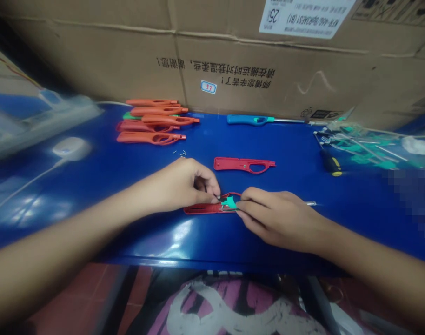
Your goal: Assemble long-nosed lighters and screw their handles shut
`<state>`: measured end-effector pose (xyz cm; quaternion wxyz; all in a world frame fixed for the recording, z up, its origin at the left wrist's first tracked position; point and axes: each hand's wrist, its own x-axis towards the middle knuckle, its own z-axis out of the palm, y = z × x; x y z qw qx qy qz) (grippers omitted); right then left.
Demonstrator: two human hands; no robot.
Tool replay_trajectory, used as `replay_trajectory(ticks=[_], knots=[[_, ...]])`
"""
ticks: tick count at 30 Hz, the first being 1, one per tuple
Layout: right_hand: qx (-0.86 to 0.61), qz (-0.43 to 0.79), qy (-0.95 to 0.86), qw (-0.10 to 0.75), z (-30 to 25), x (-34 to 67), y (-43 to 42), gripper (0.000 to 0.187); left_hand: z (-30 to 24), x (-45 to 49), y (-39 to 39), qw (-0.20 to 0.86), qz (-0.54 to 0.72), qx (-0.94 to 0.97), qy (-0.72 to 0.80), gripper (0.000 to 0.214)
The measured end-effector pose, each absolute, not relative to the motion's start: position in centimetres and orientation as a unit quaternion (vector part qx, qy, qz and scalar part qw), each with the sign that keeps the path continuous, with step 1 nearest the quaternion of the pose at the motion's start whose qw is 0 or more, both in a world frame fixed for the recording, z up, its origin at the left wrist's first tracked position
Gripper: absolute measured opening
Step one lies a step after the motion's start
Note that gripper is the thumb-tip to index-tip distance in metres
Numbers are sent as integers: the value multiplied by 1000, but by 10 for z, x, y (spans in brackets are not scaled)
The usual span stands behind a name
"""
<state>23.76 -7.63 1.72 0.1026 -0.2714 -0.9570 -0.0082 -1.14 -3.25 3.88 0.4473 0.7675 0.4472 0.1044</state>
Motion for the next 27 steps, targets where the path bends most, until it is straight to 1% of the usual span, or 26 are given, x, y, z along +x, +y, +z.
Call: replay_trajectory(ticks=[3,8,12,17,21,24,27], knots=[[-270,-3,-958,99,16,238,-74,28,34,-12,-28,476,98,757,437,14],[-234,-41,-970,60,19,237,-77,29,30,-12,-23,529,98,728,425,20],[-239,-41,-969,55,22,239,-79,30,31,-11,-22,524,89,731,428,23],[-277,2,-957,90,25,243,-78,30,35,-12,-23,538,75,730,415,24],[-274,28,-958,77,22,241,-76,31,34,-12,-23,528,88,741,404,25],[-286,67,-951,93,18,237,-73,25,33,-10,-24,507,94,751,412,24],[-310,154,-927,145,16,235,-71,14,32,-9,-25,509,92,746,420,24]])
